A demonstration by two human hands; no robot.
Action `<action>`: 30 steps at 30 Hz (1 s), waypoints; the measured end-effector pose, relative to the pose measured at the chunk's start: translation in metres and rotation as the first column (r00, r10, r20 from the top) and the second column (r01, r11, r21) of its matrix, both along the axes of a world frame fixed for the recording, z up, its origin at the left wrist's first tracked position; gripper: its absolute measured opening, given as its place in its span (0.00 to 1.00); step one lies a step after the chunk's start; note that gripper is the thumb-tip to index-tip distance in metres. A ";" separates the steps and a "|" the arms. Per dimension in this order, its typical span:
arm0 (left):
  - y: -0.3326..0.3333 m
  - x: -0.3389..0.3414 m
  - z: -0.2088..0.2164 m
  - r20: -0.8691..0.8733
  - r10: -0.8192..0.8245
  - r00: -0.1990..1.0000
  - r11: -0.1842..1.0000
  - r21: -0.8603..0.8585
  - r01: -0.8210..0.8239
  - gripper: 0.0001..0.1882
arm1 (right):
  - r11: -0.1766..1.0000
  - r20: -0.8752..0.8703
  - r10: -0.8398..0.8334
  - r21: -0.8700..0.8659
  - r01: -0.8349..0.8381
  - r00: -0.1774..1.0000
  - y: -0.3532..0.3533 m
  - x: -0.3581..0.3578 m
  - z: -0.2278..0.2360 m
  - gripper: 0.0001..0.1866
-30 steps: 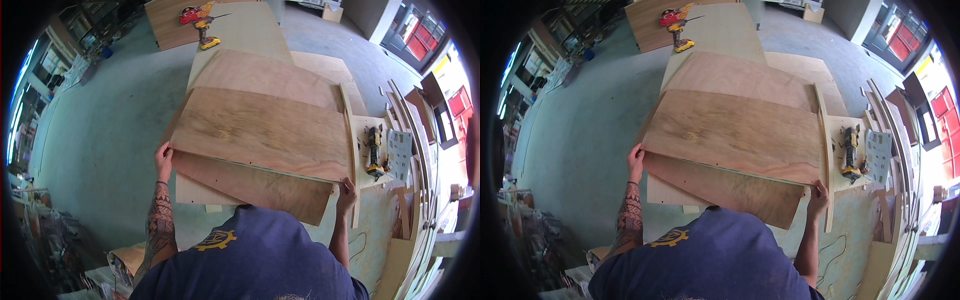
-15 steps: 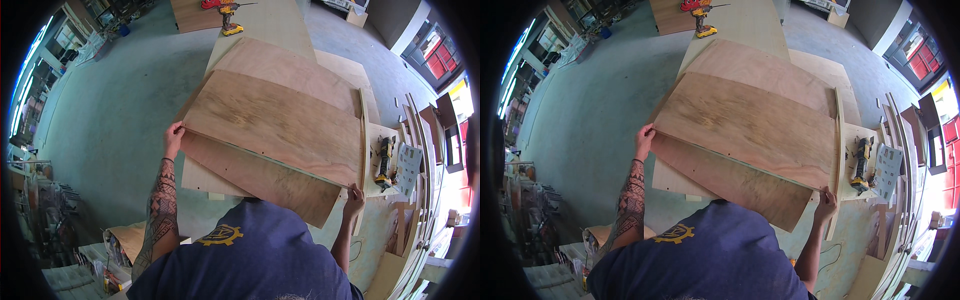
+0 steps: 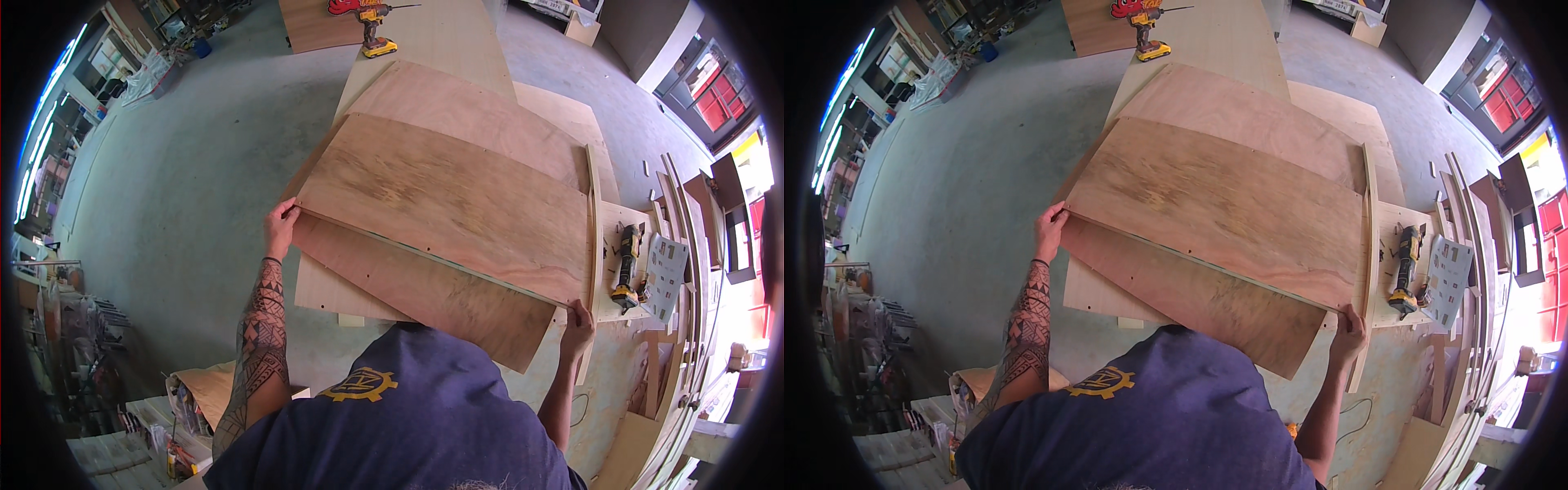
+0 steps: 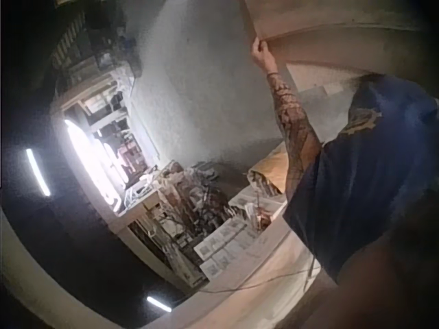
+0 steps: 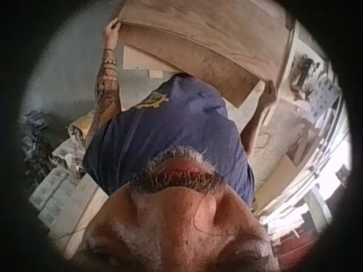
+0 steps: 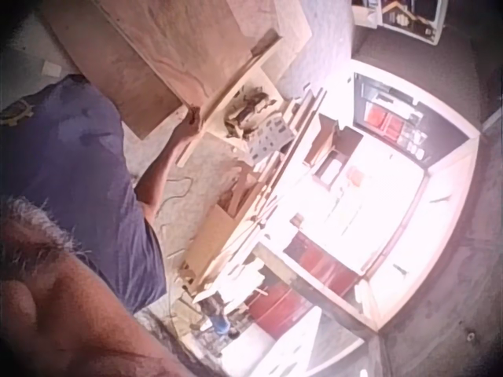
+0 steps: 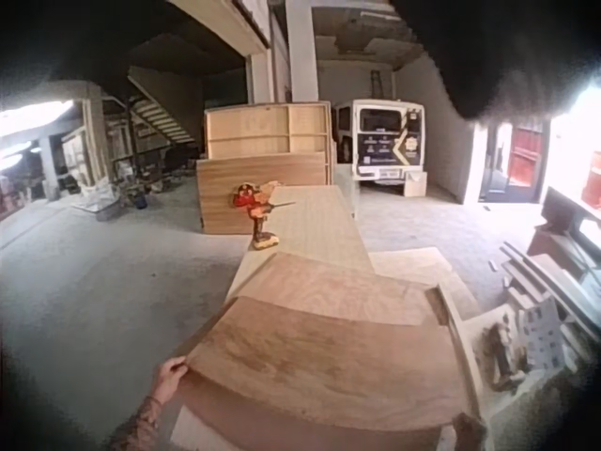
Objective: Assembling a wooden cabinet by aligning plywood panels and securing them with screws using a power drill.
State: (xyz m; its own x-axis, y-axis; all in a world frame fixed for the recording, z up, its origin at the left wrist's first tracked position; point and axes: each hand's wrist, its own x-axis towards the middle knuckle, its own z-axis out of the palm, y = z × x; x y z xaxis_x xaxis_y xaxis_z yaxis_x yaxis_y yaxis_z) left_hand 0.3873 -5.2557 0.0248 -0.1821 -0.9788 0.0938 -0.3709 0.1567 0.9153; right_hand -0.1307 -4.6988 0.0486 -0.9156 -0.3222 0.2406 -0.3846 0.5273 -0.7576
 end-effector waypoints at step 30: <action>0.009 -0.014 -0.002 0.033 0.094 0.995 0.983 -0.159 -0.088 0.15 | 0.999 0.077 -0.010 -0.045 0.014 0.997 0.000 -0.016 -0.010 0.12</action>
